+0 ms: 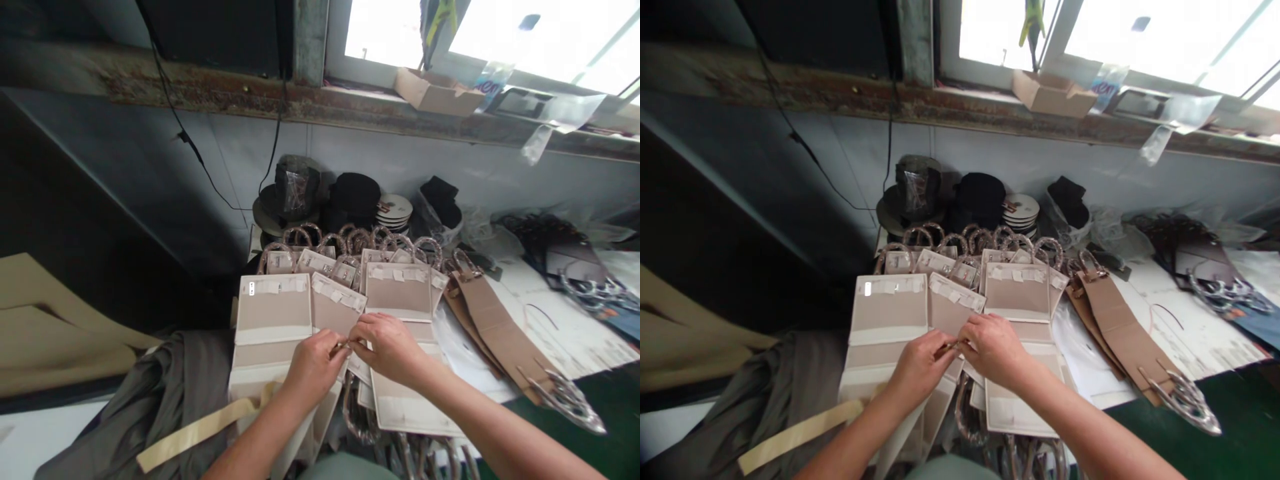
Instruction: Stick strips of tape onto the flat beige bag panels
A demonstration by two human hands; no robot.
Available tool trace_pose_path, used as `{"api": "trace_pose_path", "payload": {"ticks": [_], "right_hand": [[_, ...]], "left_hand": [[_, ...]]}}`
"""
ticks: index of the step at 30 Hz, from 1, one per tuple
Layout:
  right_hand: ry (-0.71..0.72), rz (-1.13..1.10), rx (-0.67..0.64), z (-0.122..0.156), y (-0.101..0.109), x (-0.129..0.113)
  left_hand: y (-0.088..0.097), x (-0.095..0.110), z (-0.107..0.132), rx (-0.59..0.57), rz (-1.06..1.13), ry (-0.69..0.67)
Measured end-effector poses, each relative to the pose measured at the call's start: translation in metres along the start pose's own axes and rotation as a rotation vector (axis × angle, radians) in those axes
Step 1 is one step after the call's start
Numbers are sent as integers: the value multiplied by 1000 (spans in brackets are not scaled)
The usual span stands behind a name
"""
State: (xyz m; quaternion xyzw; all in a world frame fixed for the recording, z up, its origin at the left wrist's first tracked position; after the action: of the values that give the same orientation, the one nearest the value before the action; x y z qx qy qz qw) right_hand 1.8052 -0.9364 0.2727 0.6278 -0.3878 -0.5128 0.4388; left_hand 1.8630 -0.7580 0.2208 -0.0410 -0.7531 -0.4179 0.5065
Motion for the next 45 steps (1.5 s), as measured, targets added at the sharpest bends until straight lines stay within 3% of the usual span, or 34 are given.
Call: {"api": "trace_pose_path", "payload": {"ticks": [6, 10, 14, 18, 24, 28, 34, 38, 45], "right_hand": [[-31, 17, 33, -10, -15, 5], [-196, -109, 152, -21, -16, 32], [-390, -481, 267, -49, -15, 73], [-411, -479, 371, -84, -30, 97], [-442, -356, 307, -109, -63, 103], [-498, -206, 327, -111, -72, 108], [-472, -131, 366, -113, -81, 113], [-456, -146, 417, -112, -87, 112], [-568, -309, 569, -118, -86, 113]], "left_hand": [[0, -2, 0, 102, -67, -74], [-3, -1, 3, 197, -30, -148], [-13, -14, 2, 219, 117, -14], [-31, -39, -2, 163, 216, 135], [-43, -59, -1, 145, 231, 188], [-41, -61, -1, 144, 248, 200], [-41, -65, -2, 148, 257, 179], [-42, -67, -3, 142, 256, 187], [-37, -68, -2, 116, 297, 174]]}}
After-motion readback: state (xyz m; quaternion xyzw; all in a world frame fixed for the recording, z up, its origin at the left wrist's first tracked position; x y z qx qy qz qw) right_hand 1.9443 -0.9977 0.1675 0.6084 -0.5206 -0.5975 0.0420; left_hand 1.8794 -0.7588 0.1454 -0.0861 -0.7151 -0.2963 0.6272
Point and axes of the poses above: each hand's wrist, its own z-axis away from the middle knuckle, its own y-axis out of the back of the hand, x = y × z, the point moved 1 cm from there along -z, towards the middle knuckle, and after that the axes turned 1 degree about x, right-handed, at the moved point
